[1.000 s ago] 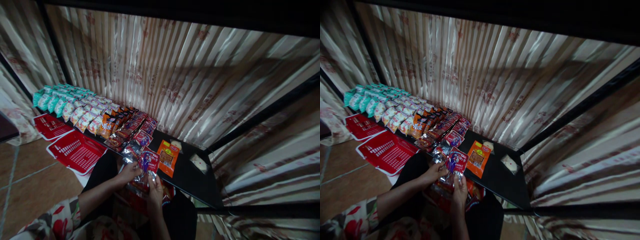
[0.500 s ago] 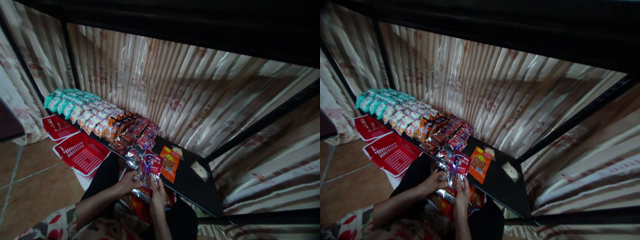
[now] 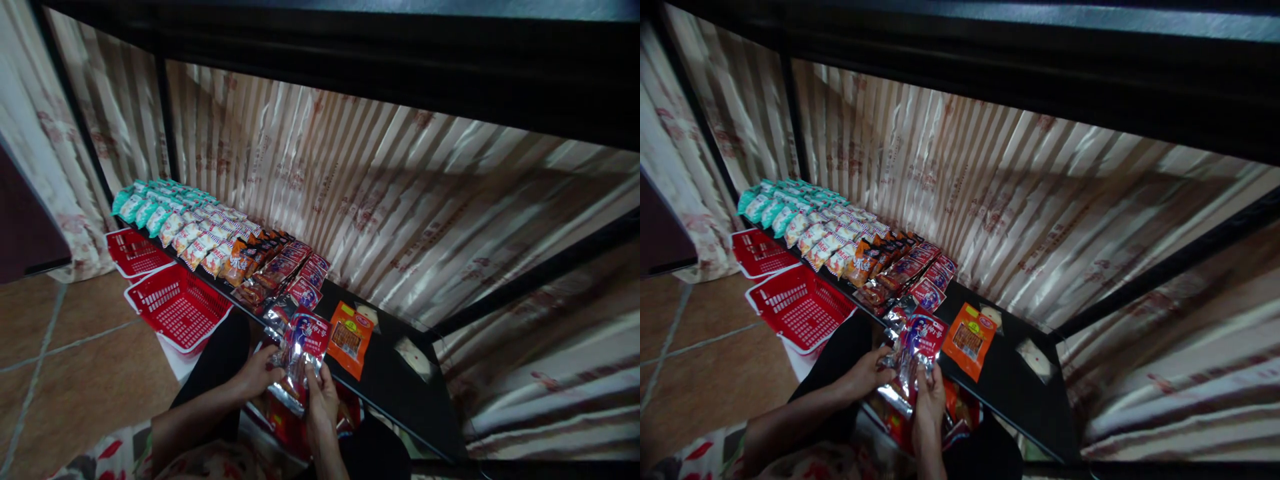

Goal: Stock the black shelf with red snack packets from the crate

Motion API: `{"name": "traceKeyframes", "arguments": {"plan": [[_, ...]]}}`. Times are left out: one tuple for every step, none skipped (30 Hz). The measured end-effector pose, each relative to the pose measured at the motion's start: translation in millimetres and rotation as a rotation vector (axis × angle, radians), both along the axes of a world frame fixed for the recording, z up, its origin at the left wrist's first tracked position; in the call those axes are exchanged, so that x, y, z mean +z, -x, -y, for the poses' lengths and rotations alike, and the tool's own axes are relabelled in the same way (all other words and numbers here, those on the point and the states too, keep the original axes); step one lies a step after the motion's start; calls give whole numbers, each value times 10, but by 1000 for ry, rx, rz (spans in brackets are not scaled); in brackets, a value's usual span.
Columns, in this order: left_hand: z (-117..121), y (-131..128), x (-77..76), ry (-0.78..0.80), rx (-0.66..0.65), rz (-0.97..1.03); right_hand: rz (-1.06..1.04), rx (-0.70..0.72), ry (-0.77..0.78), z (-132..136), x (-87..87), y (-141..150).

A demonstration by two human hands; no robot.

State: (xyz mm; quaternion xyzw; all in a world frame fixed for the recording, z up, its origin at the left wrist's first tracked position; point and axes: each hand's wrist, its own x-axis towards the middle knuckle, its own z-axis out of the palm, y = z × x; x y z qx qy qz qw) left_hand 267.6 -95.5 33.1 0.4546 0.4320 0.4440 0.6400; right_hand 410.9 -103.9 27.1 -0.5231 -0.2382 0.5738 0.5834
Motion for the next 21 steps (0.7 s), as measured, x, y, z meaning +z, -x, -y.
{"name": "traceKeyframes", "arguments": {"plan": [[0,20,8,1,7,5,-4,11,-8,2,13,13],[1,39,17,-1,16,8,-10,23,-17,5,24,24],[2,56,27,-8,22,12,-16,37,-24,7,35,34],[2,71,35,-15,26,17,-21,51,-28,9,44,41],[3,84,38,-17,23,21,-25,62,-30,10,50,48],[3,93,35,-13,15,19,-26,67,-31,11,54,53],[3,100,27,-3,9,10,-24,67,-30,10,56,58],[2,104,14,11,4,-4,-21,65,-29,9,55,62],[1,107,-3,21,0,-18,-15,65,-27,8,53,66],[-1,109,-21,24,-2,-30,-9,64,-24,6,49,69],[-3,111,-39,22,-1,-38,-3,66,-22,5,45,74],[-6,114,-54,18,2,-41,5,69,-25,3,41,78],[-9,117,-67,13,2,-41,15,73,-28,0,36,83],[-12,121,-78,10,1,-41,29,74,-31,-4,29,88],[-15,125,-86,8,2,-43,47,71,-33,-9,21,92],[-18,131,-93,7,6,-49,63,69,-35,-16,9,97],[-22,138,-99,8,14,-56,78,62,-35,-24,-6,101],[-25,145,-106,8,23,-61,88,60,-35,-33,-25,105],[-29,152,-115,10,32,-66,94,59,-37,-43,-48,108],[-35,160,-126,14,37,-67,99,59,-43,-52,-73,110],[-42,167,-139,16,37,-64,106,62,-47,-60,-99,112]]}}
